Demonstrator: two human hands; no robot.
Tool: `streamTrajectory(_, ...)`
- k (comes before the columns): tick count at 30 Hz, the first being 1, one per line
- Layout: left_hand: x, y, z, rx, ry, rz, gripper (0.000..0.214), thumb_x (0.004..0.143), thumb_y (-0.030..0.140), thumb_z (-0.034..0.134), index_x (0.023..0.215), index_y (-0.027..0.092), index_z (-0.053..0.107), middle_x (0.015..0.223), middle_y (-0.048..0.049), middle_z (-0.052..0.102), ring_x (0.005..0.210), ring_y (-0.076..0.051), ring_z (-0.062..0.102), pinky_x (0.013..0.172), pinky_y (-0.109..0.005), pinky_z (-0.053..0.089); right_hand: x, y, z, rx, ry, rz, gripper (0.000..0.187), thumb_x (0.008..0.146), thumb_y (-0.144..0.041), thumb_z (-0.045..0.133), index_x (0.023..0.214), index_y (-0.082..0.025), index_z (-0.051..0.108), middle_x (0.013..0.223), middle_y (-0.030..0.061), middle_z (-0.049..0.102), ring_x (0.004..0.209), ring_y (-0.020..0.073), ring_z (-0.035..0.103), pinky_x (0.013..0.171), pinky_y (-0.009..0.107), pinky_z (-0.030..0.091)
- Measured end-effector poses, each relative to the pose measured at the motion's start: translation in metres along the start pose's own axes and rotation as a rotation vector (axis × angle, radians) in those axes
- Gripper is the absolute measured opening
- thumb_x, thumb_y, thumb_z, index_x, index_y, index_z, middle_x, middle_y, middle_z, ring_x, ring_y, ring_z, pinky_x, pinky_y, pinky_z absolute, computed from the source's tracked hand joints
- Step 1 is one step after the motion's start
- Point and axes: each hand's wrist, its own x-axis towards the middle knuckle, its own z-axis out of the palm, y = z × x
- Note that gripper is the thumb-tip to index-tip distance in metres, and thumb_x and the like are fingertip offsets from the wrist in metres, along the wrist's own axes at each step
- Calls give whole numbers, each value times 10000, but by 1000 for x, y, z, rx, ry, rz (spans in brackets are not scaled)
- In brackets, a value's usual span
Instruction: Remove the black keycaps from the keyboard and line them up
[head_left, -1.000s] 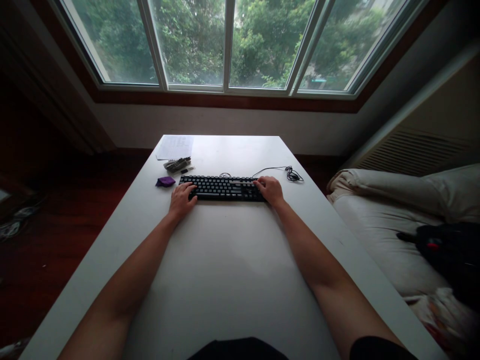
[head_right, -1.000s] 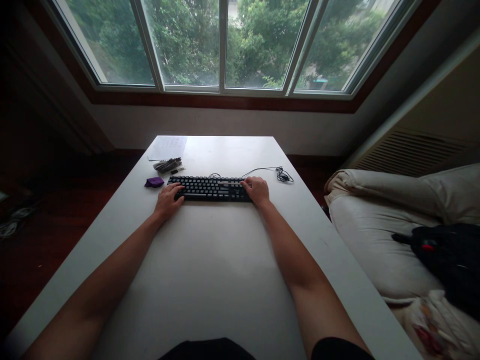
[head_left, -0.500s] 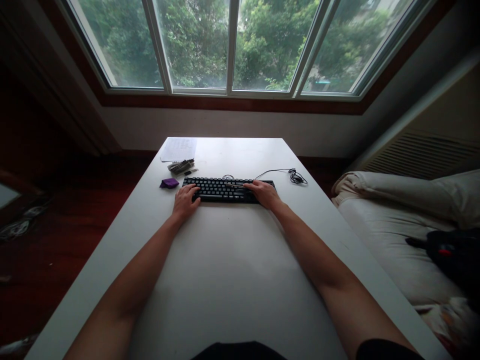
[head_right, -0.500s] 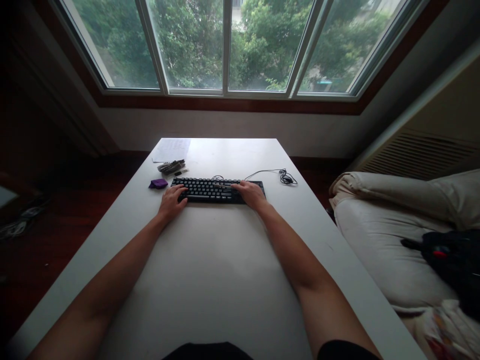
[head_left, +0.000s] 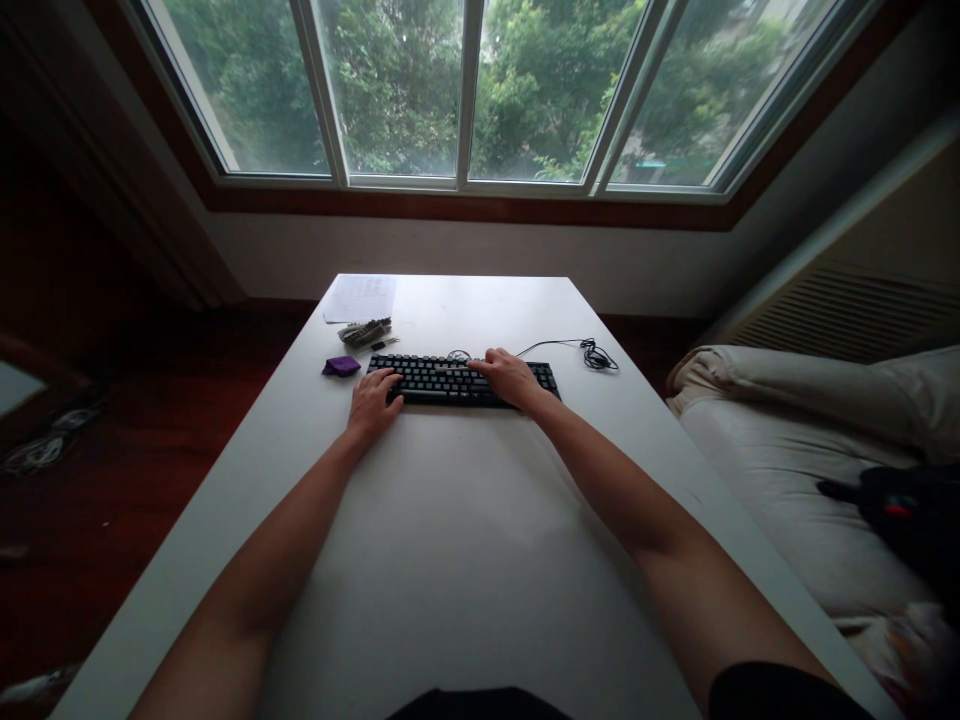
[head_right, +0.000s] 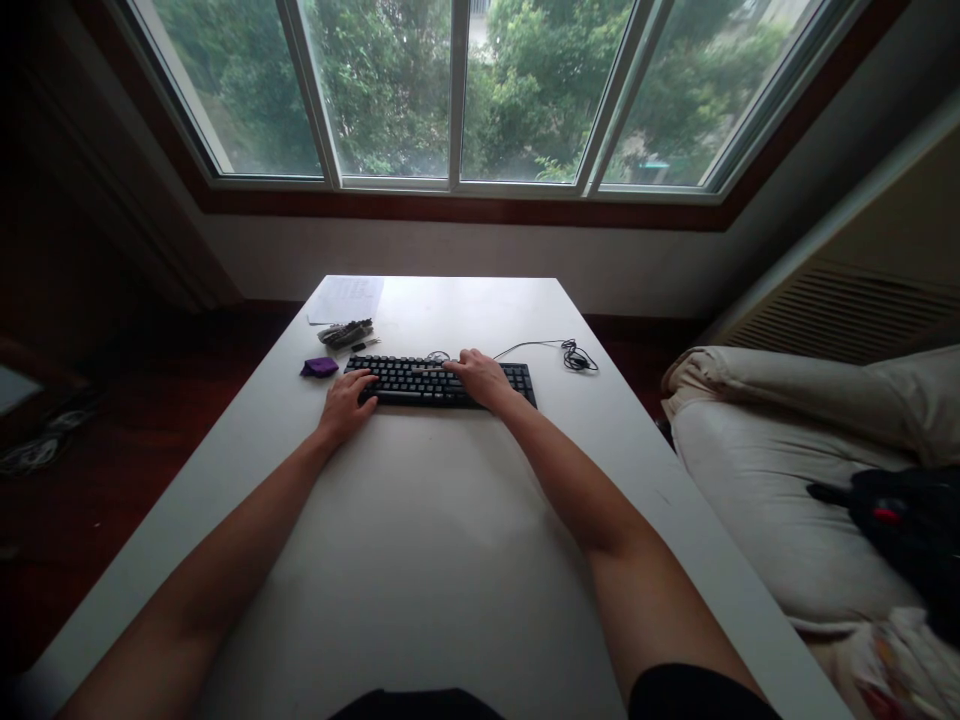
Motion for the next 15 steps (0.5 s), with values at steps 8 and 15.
streamTrajectory(8, 1, 1, -2, -3, -9, -8, 432, 891, 320, 599, 1316, 251, 635, 1475, -81, 555, 1399, -311, 451, 1209, -523, 316, 16, -19, 4, 20, -31, -17, 524, 1019, -169, 410, 1476, -397, 526, 1107, 93, 663, 985, 230, 563, 730, 289, 406)
streamTrajectory(15, 0, 0, -3, -5, -10, -14, 431, 887, 314, 604, 1313, 259, 638, 1477, -75, 556, 1402, -317, 448, 1203, -532, 322, 13, -10, 4, 37, -65, -33, 480, 1019, -187, 439, 1433, -385, 580, 1117, 89, 673, 1008, 227, 575, 731, 284, 408)
